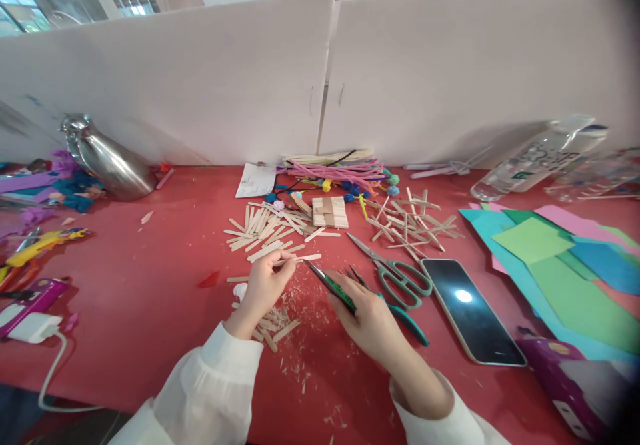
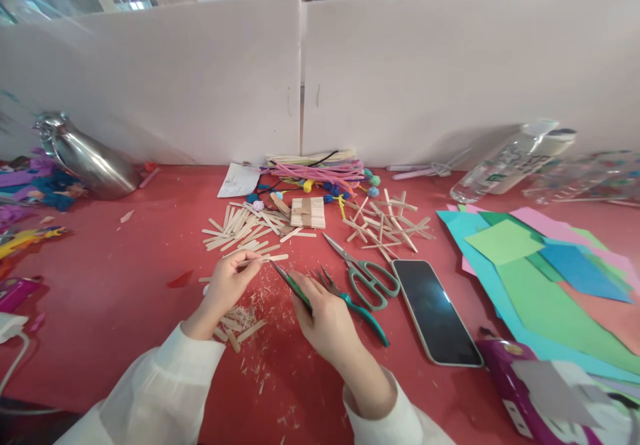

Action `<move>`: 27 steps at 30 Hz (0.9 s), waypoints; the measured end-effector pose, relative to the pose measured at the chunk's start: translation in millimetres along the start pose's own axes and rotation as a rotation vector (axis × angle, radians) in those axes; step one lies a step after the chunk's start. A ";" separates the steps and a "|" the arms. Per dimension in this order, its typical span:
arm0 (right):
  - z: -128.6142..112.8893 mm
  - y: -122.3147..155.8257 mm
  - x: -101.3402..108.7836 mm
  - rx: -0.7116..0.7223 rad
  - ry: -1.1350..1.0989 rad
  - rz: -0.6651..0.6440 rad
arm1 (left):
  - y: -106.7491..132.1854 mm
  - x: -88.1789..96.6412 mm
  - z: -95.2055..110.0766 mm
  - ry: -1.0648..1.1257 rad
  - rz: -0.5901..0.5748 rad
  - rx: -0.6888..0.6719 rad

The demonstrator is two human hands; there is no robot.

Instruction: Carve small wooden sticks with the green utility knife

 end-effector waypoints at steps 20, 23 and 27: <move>-4.5 3.0 7.8 0.135 0.339 0.019 | -2.3 -0.8 -6.8 0.036 -0.008 0.033; -5.8 2.8 9.2 0.115 0.362 -0.007 | -1.1 -0.7 -4.0 -0.033 -0.001 -0.025; -4.0 2.6 8.5 0.005 0.186 -0.029 | 2.1 -1.7 -1.3 -0.099 0.047 -0.092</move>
Point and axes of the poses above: each hand's wrist, its own y-axis away from the middle knuckle, its own x-axis out of the back of the hand, z = x × y, the point moved 2 cm from there along -y, towards the middle knuckle, and after that the axes turned 12 degrees about -y, right-handed, at the moved point
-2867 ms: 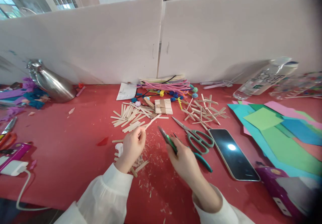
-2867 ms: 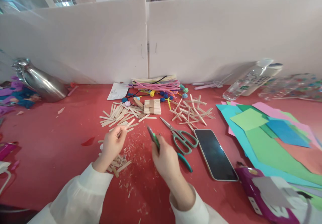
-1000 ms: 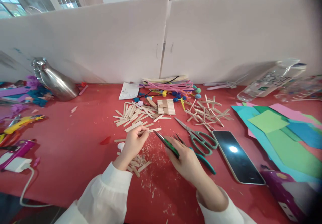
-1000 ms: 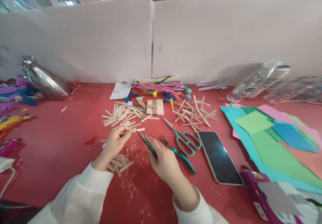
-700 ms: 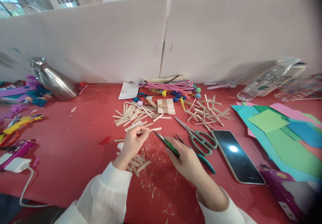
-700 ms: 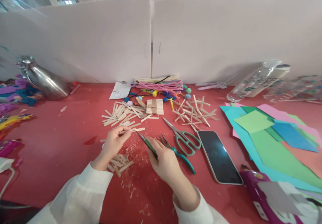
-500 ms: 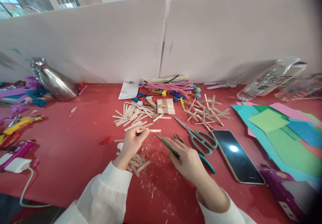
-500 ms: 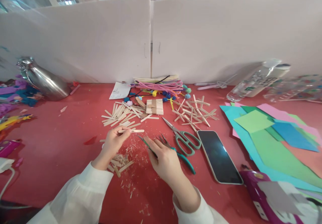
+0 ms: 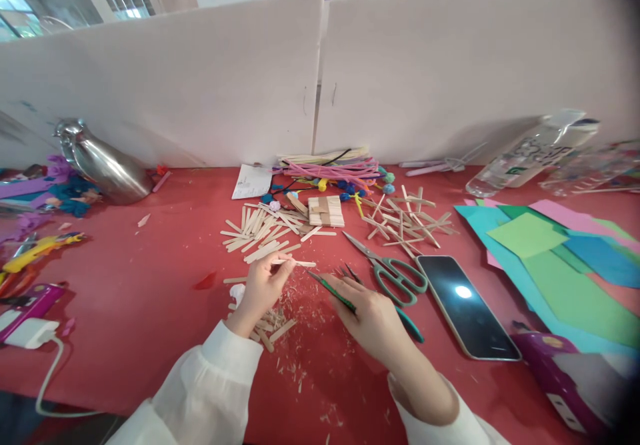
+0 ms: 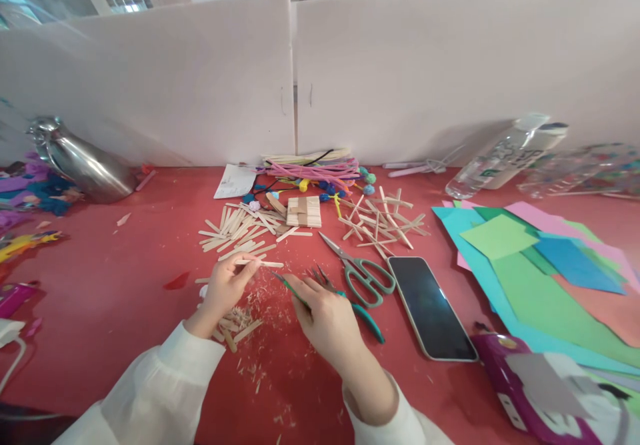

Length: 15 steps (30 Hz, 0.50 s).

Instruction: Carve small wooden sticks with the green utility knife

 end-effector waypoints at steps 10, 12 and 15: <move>-9.5 0.4 -13.9 -0.208 -0.554 0.003 | 6.7 -5.7 1.6 0.075 0.121 0.016; -11.8 0.8 -16.6 -0.322 -0.727 -0.001 | 7.4 -6.6 0.7 0.103 0.136 0.030; -15.8 0.4 -19.3 -0.521 -0.997 -0.085 | 8.1 -7.1 1.8 0.109 0.147 0.036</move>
Point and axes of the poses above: each hand's wrist, its own y-axis away from the middle knuckle, its own x-axis out of the back of the hand, z = x × y, the point moved 2 cm from there along -y, towards the middle knuckle, and after that the axes turned 12 degrees about -y, right-handed, at the moved point
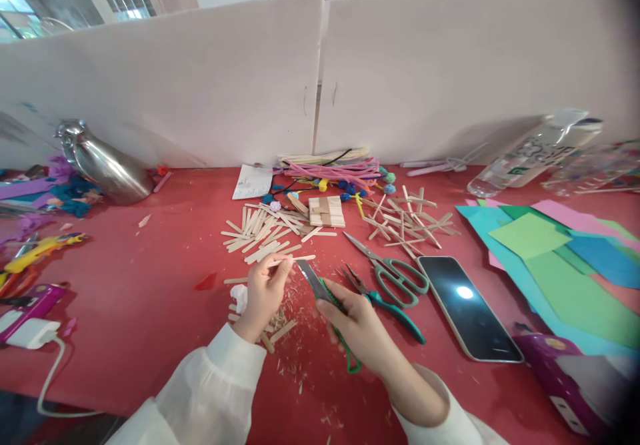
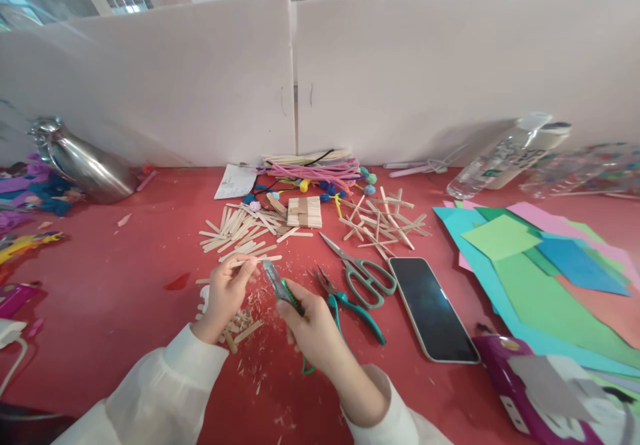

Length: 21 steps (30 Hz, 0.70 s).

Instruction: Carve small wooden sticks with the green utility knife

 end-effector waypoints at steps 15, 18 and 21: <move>-2.8 -0.5 9.2 0.165 0.060 0.193 | -12.1 -0.7 3.9 0.214 -0.150 0.077; -11.5 -1.4 15.4 0.260 0.234 0.160 | -18.2 -2.3 15.3 0.248 -0.187 0.064; -22.6 -5.0 29.0 0.421 0.451 0.169 | -24.8 -2.9 22.9 0.284 -0.178 0.063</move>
Point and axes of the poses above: each hand's wrist, its own y-axis away from the middle knuckle, its own x-axis out of the back of the hand, z = x × y, the point moved 2 cm from there along -y, towards the middle knuckle, and after that the axes turned 12 degrees about -y, right-handed, at the moved point
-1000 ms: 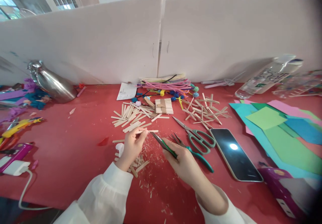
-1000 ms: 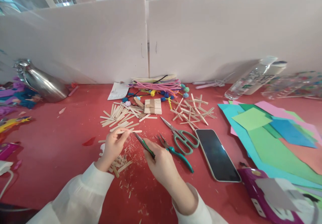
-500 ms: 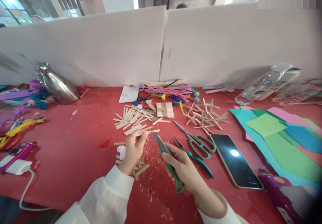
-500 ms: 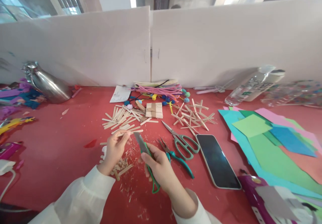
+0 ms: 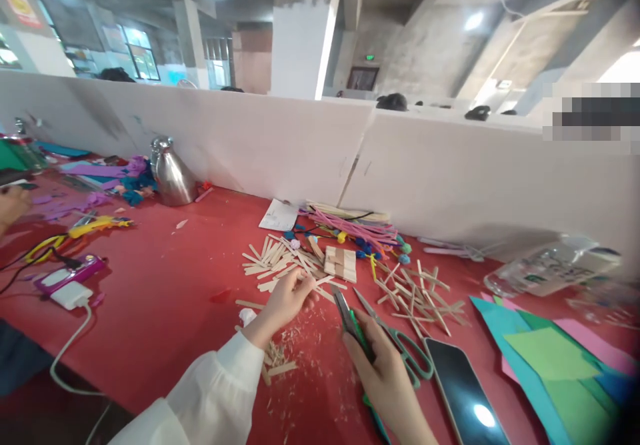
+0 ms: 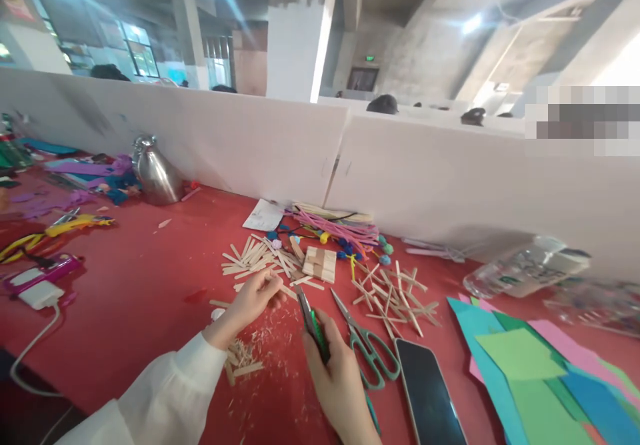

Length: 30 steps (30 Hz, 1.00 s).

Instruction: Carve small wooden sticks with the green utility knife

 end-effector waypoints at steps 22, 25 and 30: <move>19.8 3.6 -2.5 0.340 0.516 -0.070 | 1.0 -3.1 -27.2 0.112 0.086 -0.004; 21.2 4.4 -3.3 0.303 0.503 -0.069 | 0.4 -3.5 -28.7 0.098 0.095 0.006; 21.5 6.2 -4.1 0.278 0.491 -0.061 | -0.2 -4.3 -27.6 0.086 0.093 0.026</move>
Point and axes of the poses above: each hand's wrist, its own y-axis away from the middle knuckle, its own x-axis out of the back of the hand, z = x × y, the point moved 2 cm from there along -y, towards the middle knuckle, and after that the axes turned 12 degrees about -y, right-handed, at the moved point
